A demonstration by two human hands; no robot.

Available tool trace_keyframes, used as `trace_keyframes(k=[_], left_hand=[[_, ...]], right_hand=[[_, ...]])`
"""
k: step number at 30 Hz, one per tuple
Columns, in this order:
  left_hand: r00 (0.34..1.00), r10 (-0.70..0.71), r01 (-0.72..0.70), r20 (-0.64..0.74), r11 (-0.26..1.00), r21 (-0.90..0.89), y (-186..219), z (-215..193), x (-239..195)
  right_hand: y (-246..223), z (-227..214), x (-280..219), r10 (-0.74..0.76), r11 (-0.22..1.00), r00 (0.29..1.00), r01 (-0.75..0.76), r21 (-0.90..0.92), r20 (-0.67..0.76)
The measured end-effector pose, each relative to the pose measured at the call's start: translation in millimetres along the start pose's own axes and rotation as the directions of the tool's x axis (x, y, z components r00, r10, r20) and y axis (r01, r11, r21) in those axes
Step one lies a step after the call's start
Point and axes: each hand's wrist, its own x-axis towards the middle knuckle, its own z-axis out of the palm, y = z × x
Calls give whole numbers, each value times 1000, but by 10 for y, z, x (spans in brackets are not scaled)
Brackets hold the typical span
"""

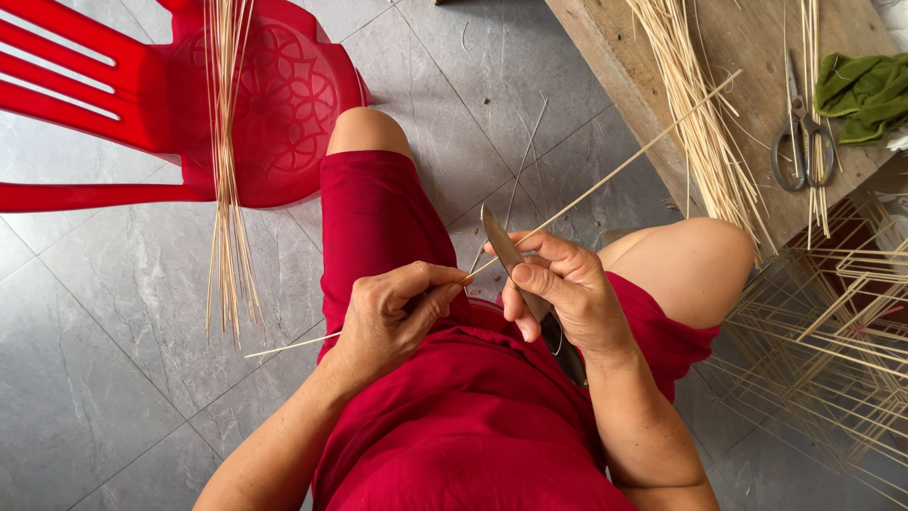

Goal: The person sits on a red plastic chair and uses a knife to sharpen the ends of thin bamboo sticks. They repeatedly pick up sticks, shave the ends to a point, and place the finished sticks on a nearby wooden bench.

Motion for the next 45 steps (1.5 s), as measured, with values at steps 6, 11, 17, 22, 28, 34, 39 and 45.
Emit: trace_keyframes(k=[6, 11, 17, 22, 28, 34, 39, 45], left_hand=[[1000, -26, 25, 16, 998, 61, 10, -73, -78], [1000, -24, 23, 10, 995, 99, -17, -105, -106], [1000, 0, -1, 4, 992, 130, -30, -107, -125], [1000, 30, -28, -6, 987, 157, -39, -174, -167], [996, -86, 84, -1, 975, 206, -80, -242, -233], [996, -86, 88, -21, 944, 317, -163, -356, -312], [993, -110, 115, -34, 935, 334, -251, -437, -373], [977, -209, 211, -45, 902, 378, -250, -499, -418]], right_hand=[[-48, -127, -21, -55, 998, 998, 55, -21, -28], [-62, -196, -5, -28, 999, 999, 29, 29, -36], [-46, -250, 4, 1, 1000, 999, 1, 30, -49], [-143, -412, -4, -95, 995, 990, 97, 19, -108], [-241, -579, -32, -59, 997, 984, 65, 30, -169], [-215, -704, 35, -51, 994, 984, 66, 85, -169], [-137, -887, 137, -63, 992, 981, 81, 93, -186], [-56, -963, 226, -22, 996, 980, 38, 78, -199]])
